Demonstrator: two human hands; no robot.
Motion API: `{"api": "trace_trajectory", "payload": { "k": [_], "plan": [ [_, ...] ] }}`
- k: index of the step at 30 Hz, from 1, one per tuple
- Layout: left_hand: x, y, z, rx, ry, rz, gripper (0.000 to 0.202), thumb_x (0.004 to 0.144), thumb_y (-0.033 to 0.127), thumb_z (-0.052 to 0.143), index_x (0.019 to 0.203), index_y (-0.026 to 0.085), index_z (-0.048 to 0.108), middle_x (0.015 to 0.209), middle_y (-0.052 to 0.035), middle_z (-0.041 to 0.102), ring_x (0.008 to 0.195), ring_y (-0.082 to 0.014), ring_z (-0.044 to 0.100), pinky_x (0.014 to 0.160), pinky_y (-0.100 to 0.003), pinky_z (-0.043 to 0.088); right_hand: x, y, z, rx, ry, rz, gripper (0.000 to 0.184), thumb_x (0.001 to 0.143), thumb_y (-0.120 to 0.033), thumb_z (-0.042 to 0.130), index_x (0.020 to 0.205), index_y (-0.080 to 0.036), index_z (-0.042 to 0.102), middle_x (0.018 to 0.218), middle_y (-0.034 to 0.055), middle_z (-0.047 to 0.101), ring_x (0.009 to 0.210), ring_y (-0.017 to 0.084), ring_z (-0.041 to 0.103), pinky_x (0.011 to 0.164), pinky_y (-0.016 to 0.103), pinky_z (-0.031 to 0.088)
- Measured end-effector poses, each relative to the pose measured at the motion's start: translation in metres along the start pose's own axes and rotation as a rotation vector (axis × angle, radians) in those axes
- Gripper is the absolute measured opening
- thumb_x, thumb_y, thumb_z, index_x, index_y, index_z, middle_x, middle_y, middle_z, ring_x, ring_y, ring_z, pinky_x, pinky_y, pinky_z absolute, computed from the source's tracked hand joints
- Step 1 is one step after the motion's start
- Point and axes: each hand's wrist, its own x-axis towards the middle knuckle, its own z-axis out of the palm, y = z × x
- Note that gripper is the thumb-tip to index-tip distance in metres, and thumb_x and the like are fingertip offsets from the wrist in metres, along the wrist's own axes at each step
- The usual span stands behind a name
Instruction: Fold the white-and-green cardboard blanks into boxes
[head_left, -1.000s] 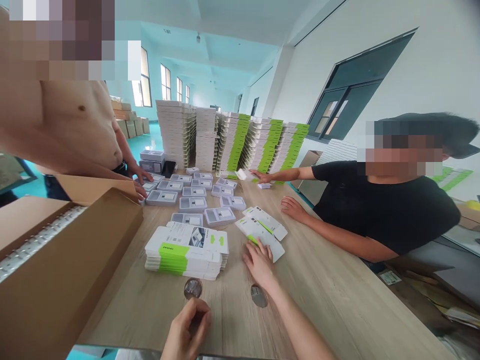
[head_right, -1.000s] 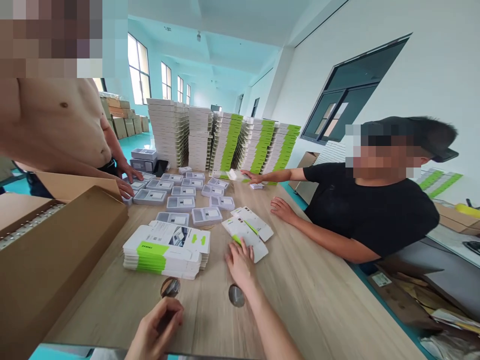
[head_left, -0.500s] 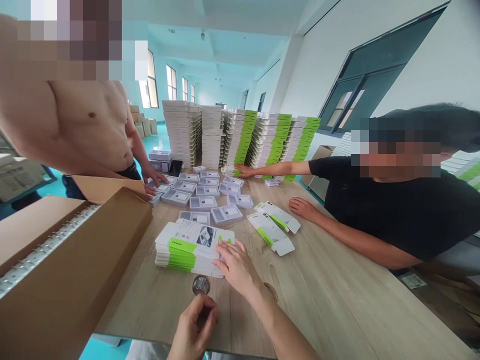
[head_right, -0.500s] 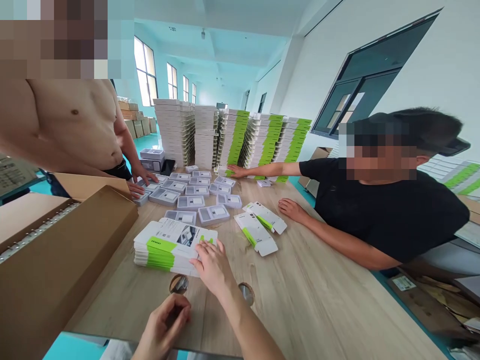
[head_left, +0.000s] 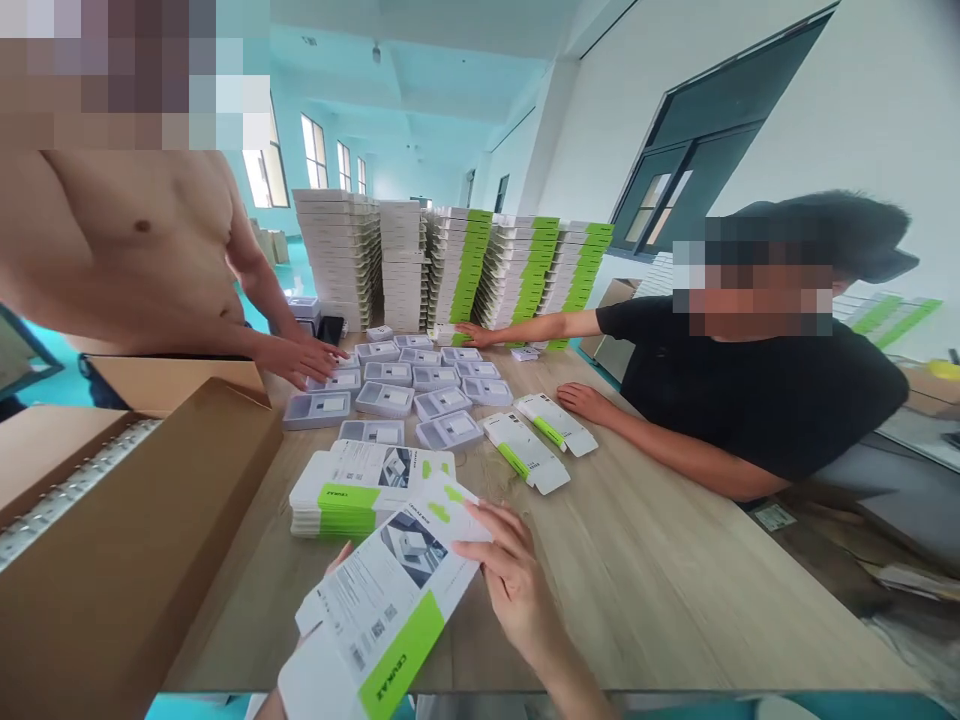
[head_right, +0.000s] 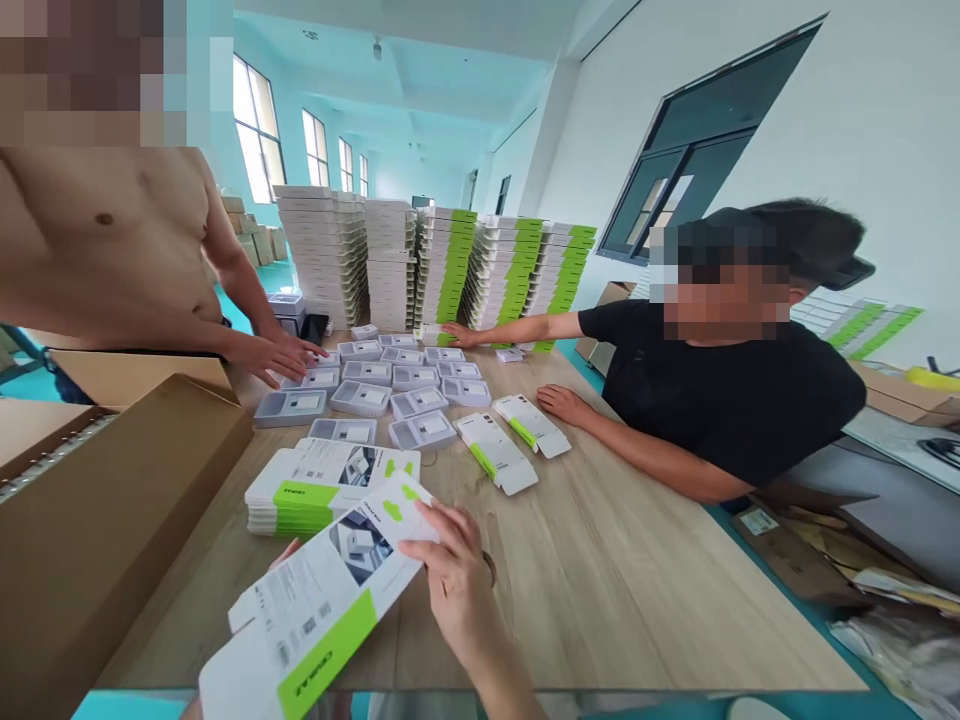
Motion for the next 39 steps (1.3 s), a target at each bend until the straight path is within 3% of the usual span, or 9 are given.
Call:
{"api": "trace_trajectory", "payload": {
  "k": [6, 10, 15, 17, 20, 24, 27, 34, 39],
  "plan": [
    [-0.007, 0.016, 0.029, -0.209, -0.313, -0.307, 0.049, 0.075, 0.036, 0.089, 0.119, 0.018, 0.079, 0.101, -0.0111, 0.086, 0.096, -0.0342, 0.082, 0.079, -0.039, 0.063, -0.027, -0.003, 0.008, 0.409, 0.303, 0.657, 0.041, 0.101, -0.037, 0.049, 0.131, -0.030, 0.076, 0.156, 0.0095, 0.061, 0.140, 0.032, 0.061, 0.113, 0.053, 0.053],
    [-0.001, 0.011, 0.041, -0.121, -0.342, -0.146, 0.059, 0.086, 0.043, 0.085, 0.139, 0.024, 0.067, 0.130, -0.0121, 0.080, 0.124, -0.0341, 0.072, 0.104, -0.045, 0.057, -0.020, -0.028, 0.000, 0.905, 0.400, 0.940, 0.059, 0.095, -0.064, 0.062, 0.139, -0.025, 0.067, 0.146, 0.0141, 0.069, 0.125, 0.036, 0.071, 0.099, 0.050, 0.062],
    [0.002, -0.009, 0.048, 0.264, -0.053, 0.202, 0.107, 0.077, 0.054, 0.090, 0.163, 0.021, 0.036, 0.162, -0.0204, 0.050, 0.155, -0.0399, 0.040, 0.127, -0.050, 0.034, -0.018, -0.067, 0.010, 1.168, 0.344, 1.038, 0.063, 0.079, -0.071, 0.079, 0.120, -0.022, 0.078, 0.128, 0.0131, 0.079, 0.121, 0.039, 0.072, 0.096, 0.051, 0.063],
    [-0.002, -0.011, 0.054, 0.330, -0.055, 0.227, 0.127, 0.066, 0.057, 0.096, 0.166, 0.017, 0.029, 0.161, -0.0247, 0.047, 0.155, -0.0441, 0.037, 0.129, -0.054, 0.028, -0.020, -0.082, 0.017, 1.190, 0.305, 0.976, 0.063, 0.082, -0.073, 0.076, 0.122, -0.025, 0.080, 0.127, 0.0127, 0.079, 0.126, 0.039, 0.069, 0.107, 0.054, 0.056],
    [-0.008, -0.001, 0.062, 0.178, -0.303, 0.129, 0.112, 0.066, 0.070, 0.090, 0.157, 0.018, 0.048, 0.154, -0.0225, 0.056, 0.148, -0.0452, 0.046, 0.125, -0.056, 0.033, -0.018, -0.097, 0.011, 1.066, 0.168, 0.746, 0.058, 0.091, -0.076, 0.063, 0.118, -0.029, 0.083, 0.139, 0.0103, 0.074, 0.138, 0.036, 0.060, 0.122, 0.055, 0.042],
    [-0.007, 0.017, 0.061, -0.019, -0.613, -0.026, 0.094, 0.067, 0.077, 0.083, 0.140, 0.021, 0.066, 0.144, -0.0175, 0.067, 0.143, -0.0445, 0.053, 0.120, -0.058, 0.038, 0.013, -0.089, -0.027, 0.660, -0.007, 0.578, 0.044, 0.099, -0.059, 0.062, 0.134, -0.033, 0.072, 0.147, 0.0085, 0.067, 0.132, 0.031, 0.063, 0.108, 0.046, 0.055],
    [0.001, 0.021, 0.055, 0.006, -0.749, -0.055, 0.095, 0.063, 0.074, 0.087, 0.139, 0.021, 0.068, 0.147, -0.0182, 0.065, 0.141, -0.0469, 0.054, 0.118, -0.062, 0.037, 0.050, -0.067, -0.055, 0.437, -0.062, 0.424, 0.038, 0.098, -0.045, 0.067, 0.132, -0.029, 0.067, 0.140, 0.0082, 0.066, 0.135, 0.027, 0.058, 0.111, 0.043, 0.051],
    [0.009, 0.019, 0.051, 0.039, -0.733, 0.054, 0.104, 0.059, 0.073, 0.090, 0.146, 0.021, 0.062, 0.154, -0.0203, 0.058, 0.138, -0.0476, 0.055, 0.113, -0.062, 0.043, 0.108, -0.038, -0.080, 0.344, -0.565, 0.243, 0.026, 0.074, -0.042, 0.092, 0.076, -0.024, 0.073, 0.091, -0.0022, 0.069, 0.100, 0.023, 0.065, 0.091, 0.033, 0.052],
    [0.006, 0.009, 0.050, -0.018, -0.707, 0.009, 0.096, 0.058, 0.065, 0.094, 0.140, 0.025, 0.066, 0.146, -0.0172, 0.064, 0.131, -0.0431, 0.061, 0.106, -0.058, 0.050, 0.114, -0.037, -0.085, 0.351, -0.748, 0.246, 0.016, 0.071, -0.033, 0.092, 0.077, -0.025, 0.079, 0.075, -0.0063, 0.072, 0.073, 0.017, 0.068, 0.065, 0.023, 0.049]
  ]
}}
